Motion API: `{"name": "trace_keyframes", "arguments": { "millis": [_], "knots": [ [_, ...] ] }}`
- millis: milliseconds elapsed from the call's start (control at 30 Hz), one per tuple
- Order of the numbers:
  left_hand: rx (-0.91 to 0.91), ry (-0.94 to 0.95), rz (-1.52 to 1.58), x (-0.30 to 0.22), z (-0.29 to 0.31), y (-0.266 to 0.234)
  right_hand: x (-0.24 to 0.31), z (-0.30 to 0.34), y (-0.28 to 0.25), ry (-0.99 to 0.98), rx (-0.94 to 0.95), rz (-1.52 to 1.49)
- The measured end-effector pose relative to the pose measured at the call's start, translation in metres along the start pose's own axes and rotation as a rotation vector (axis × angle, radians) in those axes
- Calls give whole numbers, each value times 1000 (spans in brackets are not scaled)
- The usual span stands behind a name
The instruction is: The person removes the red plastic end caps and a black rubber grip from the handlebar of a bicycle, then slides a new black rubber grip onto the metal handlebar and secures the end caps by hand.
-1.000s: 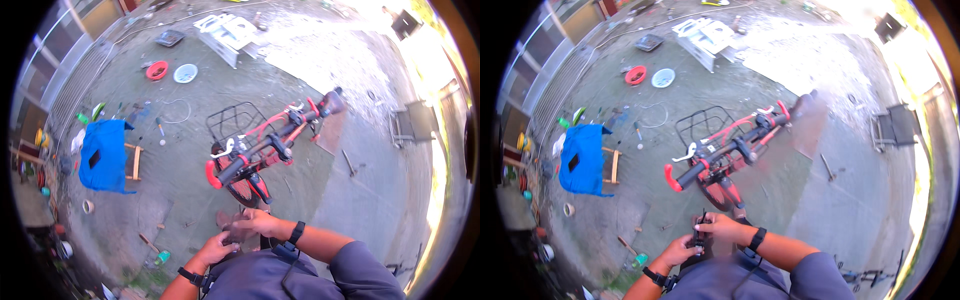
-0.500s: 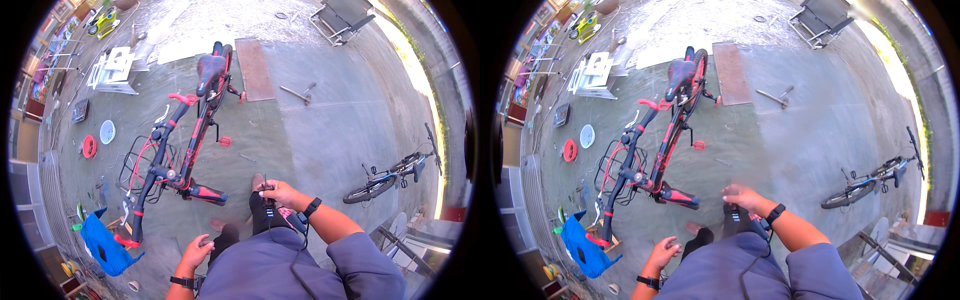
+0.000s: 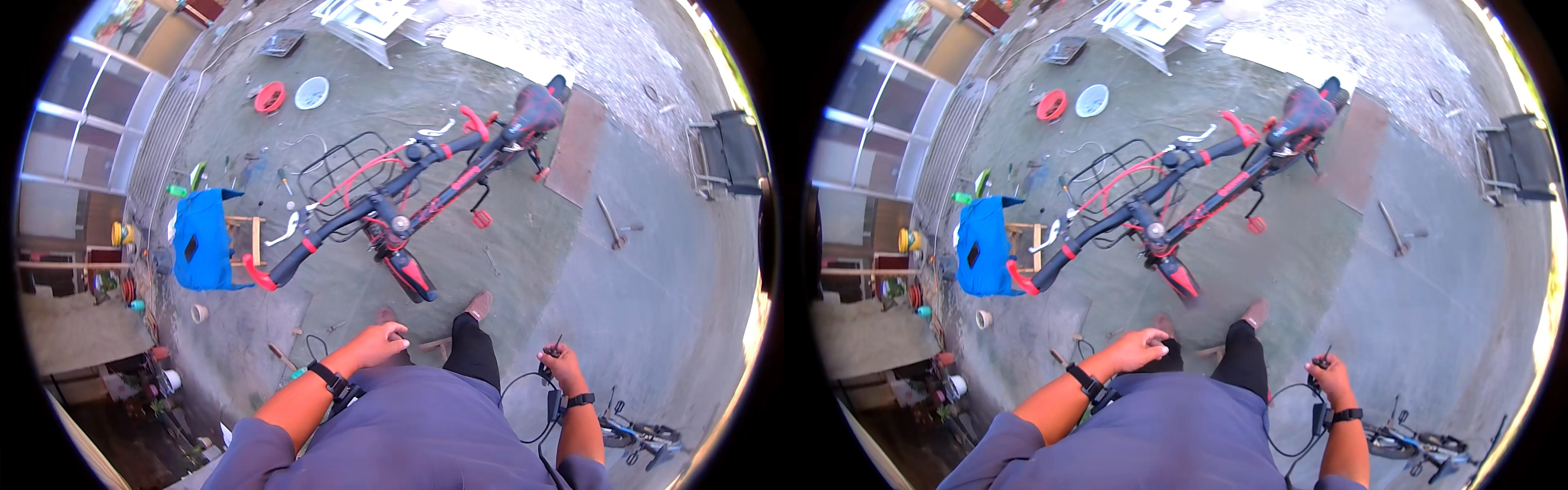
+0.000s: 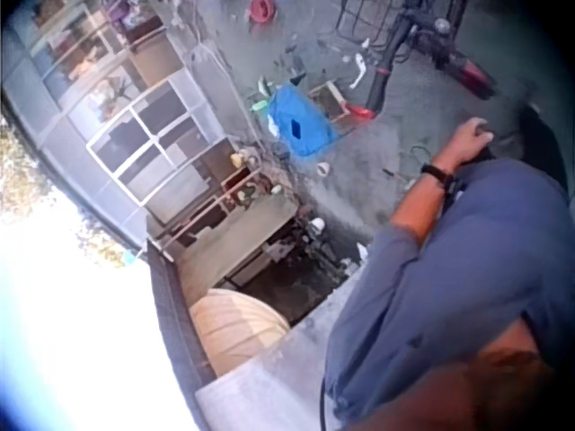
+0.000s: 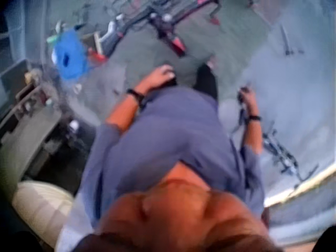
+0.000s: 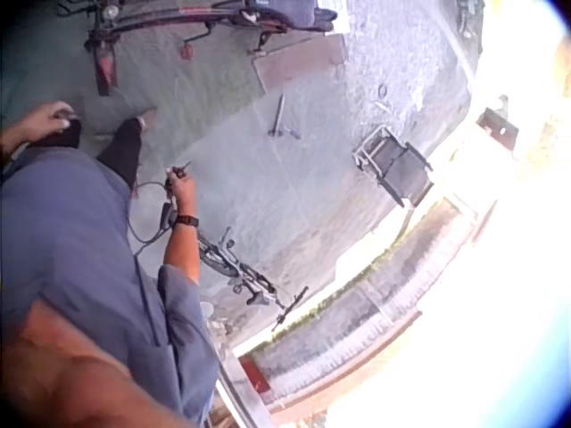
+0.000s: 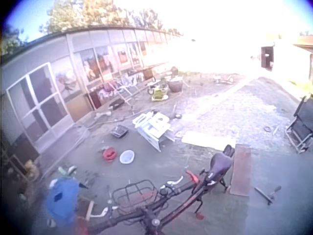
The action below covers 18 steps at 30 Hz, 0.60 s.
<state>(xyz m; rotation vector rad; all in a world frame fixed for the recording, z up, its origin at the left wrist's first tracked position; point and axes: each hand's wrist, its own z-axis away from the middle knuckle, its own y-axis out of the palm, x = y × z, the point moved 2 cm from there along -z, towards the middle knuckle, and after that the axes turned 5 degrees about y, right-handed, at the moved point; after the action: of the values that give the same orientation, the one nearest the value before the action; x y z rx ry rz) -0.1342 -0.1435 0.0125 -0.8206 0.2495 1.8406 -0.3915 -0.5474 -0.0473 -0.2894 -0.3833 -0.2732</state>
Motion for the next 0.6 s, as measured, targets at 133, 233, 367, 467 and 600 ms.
{"name": "trace_keyframes", "arguments": {
  "millis": [133, 233, 367, 467, 600],
  "knots": [
    [-68, -3, 23, 52, 32, -23, 35, 21, 43, -57, 24, 186],
    [-111, 7, 73, 95, 65, -47, 82, 51, 100, -120, 92, 380],
    [-201, -72, 134, 170, 110, -73, 133, 92, 190, -366, 251, 580],
    [-242, -95, 93, 220, 144, -83, 186, 140, 268, -495, 418, 731],
    [-285, -110, 86, 254, 168, -81, 226, 190, 353, -843, 663, 757]
  ]
}}
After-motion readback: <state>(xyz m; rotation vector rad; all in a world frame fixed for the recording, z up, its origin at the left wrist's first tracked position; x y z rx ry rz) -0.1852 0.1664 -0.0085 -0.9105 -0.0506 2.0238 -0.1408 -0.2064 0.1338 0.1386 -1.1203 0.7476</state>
